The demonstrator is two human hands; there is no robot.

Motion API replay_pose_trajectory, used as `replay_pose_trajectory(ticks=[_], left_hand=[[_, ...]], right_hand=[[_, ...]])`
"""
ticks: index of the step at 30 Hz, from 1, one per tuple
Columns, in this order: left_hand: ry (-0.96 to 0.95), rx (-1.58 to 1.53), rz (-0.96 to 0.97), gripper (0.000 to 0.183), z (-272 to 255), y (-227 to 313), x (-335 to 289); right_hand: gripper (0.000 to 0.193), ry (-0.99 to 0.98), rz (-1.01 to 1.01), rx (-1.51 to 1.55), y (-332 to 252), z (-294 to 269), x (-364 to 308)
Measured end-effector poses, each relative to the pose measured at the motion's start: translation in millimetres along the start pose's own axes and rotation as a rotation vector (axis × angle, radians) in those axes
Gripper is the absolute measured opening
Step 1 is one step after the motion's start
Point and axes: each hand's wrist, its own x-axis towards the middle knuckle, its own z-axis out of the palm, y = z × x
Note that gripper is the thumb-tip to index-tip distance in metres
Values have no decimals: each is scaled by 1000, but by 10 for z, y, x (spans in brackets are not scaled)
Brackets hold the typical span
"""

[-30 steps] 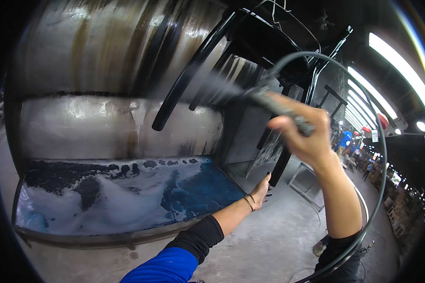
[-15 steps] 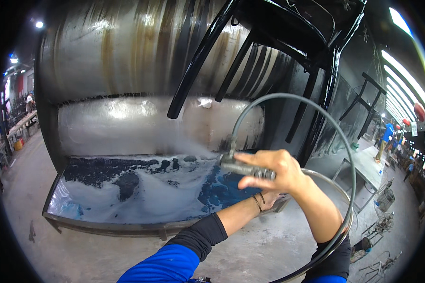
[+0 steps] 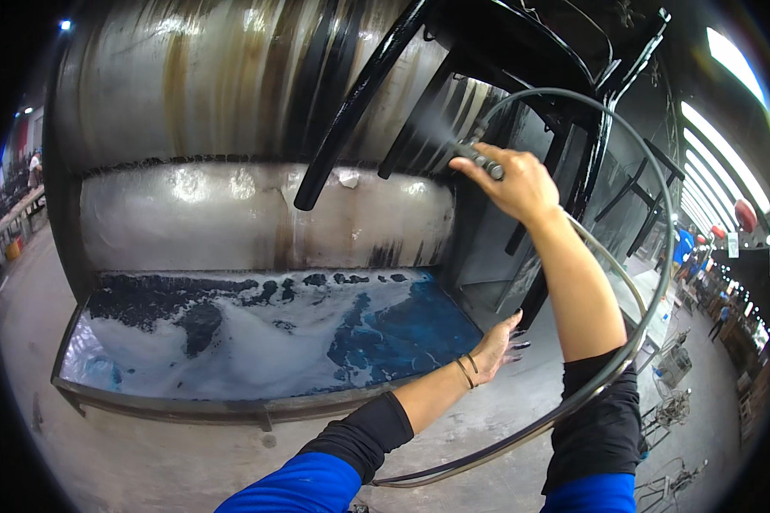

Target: The person spray paints a hanging metal chair frame black using a spray gun. They rotate the chair to coat all sides and legs, then sit on a nearby platform while continuing to spray the frame.

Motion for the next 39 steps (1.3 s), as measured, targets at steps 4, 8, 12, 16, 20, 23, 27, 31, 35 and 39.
replay_pose_trajectory(ticks=[4,8,12,16,20,23,27,31,35,39], left_hand=[[-25,-24,-8,66,-19,-49,182],[-91,-49,-7,59,-73,-111,425],[-164,5,-73,77,-116,-110,701],[-95,-17,-78,88,-65,-94,835],[-159,6,-84,93,-75,-49,908],[-201,13,-101,92,-81,-69,1009],[-172,-41,-94,88,-69,-170,1108],[-154,-112,-96,83,-49,-235,1152],[-170,-148,-119,82,-61,-238,1155],[-200,-123,-99,87,-63,-219,1129]], right_hand=[[82,-239,5,-17,-193,380,28],[76,-410,196,199,-262,505,-34],[61,123,306,391,-168,367,-137],[44,236,420,499,72,-153,-453],[44,333,350,83,280,-778,-862],[58,219,106,-249,321,-1017,-1018],[82,-309,282,-459,225,-848,-935],[78,-612,532,-211,145,-519,-678],[76,-447,533,-193,146,-701,-687],[62,-65,527,-151,206,-1403,-899]])
